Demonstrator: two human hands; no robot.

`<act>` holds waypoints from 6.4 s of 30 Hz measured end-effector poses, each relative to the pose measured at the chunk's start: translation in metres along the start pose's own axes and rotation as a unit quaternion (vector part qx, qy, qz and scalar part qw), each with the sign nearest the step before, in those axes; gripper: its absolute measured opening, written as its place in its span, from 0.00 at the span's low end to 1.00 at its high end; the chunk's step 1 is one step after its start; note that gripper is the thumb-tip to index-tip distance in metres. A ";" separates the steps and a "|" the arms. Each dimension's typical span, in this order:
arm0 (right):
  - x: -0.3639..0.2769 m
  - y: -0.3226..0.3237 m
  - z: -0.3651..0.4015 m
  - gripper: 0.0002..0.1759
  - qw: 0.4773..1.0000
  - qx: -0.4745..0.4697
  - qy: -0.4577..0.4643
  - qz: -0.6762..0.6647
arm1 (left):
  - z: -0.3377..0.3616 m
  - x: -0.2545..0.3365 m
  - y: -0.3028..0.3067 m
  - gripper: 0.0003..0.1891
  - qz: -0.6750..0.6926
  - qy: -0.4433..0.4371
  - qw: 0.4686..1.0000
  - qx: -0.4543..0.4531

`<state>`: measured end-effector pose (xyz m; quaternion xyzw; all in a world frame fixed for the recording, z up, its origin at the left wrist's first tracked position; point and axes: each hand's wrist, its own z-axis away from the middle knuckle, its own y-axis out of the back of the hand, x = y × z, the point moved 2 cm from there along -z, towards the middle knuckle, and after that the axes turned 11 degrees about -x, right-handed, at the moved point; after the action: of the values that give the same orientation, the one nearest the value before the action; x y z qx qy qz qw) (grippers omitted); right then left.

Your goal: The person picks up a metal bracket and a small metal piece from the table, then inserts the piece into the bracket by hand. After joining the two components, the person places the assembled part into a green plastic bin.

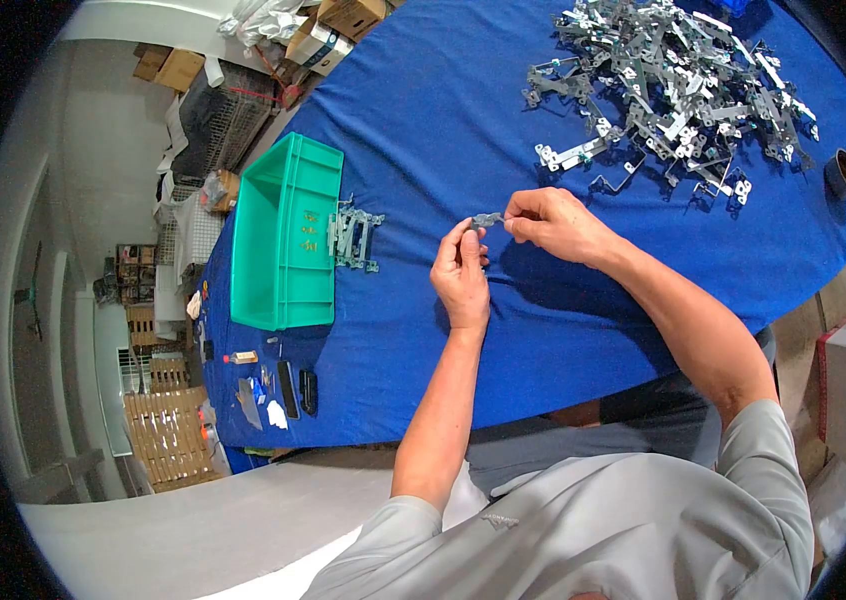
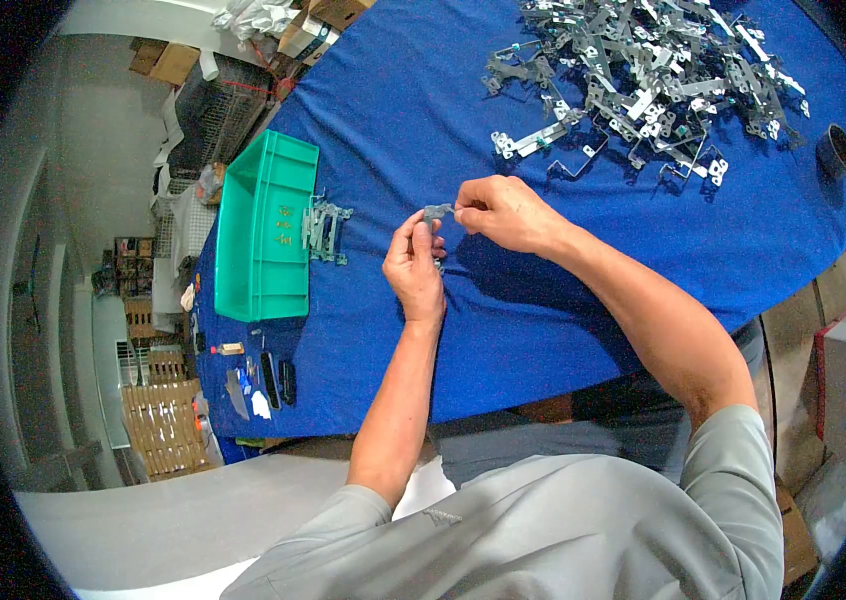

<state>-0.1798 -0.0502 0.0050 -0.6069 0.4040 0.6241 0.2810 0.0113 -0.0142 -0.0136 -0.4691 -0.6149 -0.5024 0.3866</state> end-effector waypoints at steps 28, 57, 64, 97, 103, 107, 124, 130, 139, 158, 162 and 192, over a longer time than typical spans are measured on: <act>0.001 0.015 0.000 0.10 0.993 -0.006 -0.021 -0.115 | 0.004 0.028 -0.015 0.12 -0.233 -0.206 0.950 -0.023; 0.008 0.009 -0.003 0.08 0.997 -0.019 -0.009 0.080 | 0.005 0.019 -0.010 0.12 -0.186 -0.110 0.976 0.041; 0.008 0.007 -0.003 0.09 0.989 -0.018 -0.057 -0.133 | 0.005 0.027 -0.012 0.12 -0.225 -0.134 0.965 0.015; 0.003 0.009 -0.001 0.10 0.997 -0.037 -0.065 0.015 | 0.005 0.012 -0.007 0.13 -0.175 -0.097 0.979 0.032; 0.003 0.005 -0.001 0.10 0.991 -0.026 -0.045 -0.126 | 0.004 0.018 -0.009 0.12 -0.204 -0.131 0.970 0.028; 0.001 0.010 -0.001 0.11 0.990 -0.063 -0.083 -0.093 | 0.004 0.022 -0.012 0.12 -0.217 -0.139 0.966 0.005; 0.003 0.006 -0.002 0.12 0.999 -0.051 -0.008 -0.004 | 0.006 0.010 -0.011 0.14 -0.004 0.032 0.999 0.040; 0.005 0.009 -0.002 0.10 0.996 -0.004 0.011 0.089 | 0.006 0.011 -0.008 0.13 -0.070 0.023 0.996 0.042; 0.004 0.006 -0.001 0.11 0.996 -0.004 -0.045 -0.076 | 0.005 0.015 -0.009 0.12 -0.192 -0.114 0.974 0.034; 0.002 0.010 -0.003 0.12 0.997 0.006 0.006 -0.074 | 0.008 0.014 -0.011 0.13 -0.035 0.040 0.998 0.029; 0.001 0.006 -0.002 0.11 0.998 -0.056 0.007 -0.022 | 0.006 0.006 -0.011 0.14 -0.006 0.036 0.998 0.048; 0.009 0.010 -0.003 0.11 0.990 -0.042 -0.070 -0.111 | 0.006 0.024 -0.012 0.12 -0.209 -0.128 0.970 -0.008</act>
<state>-0.1876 -0.0590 -0.0025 -0.6140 0.2871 0.6462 0.3507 -0.0069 -0.0049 0.0050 -0.3939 -0.7395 -0.5128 0.1872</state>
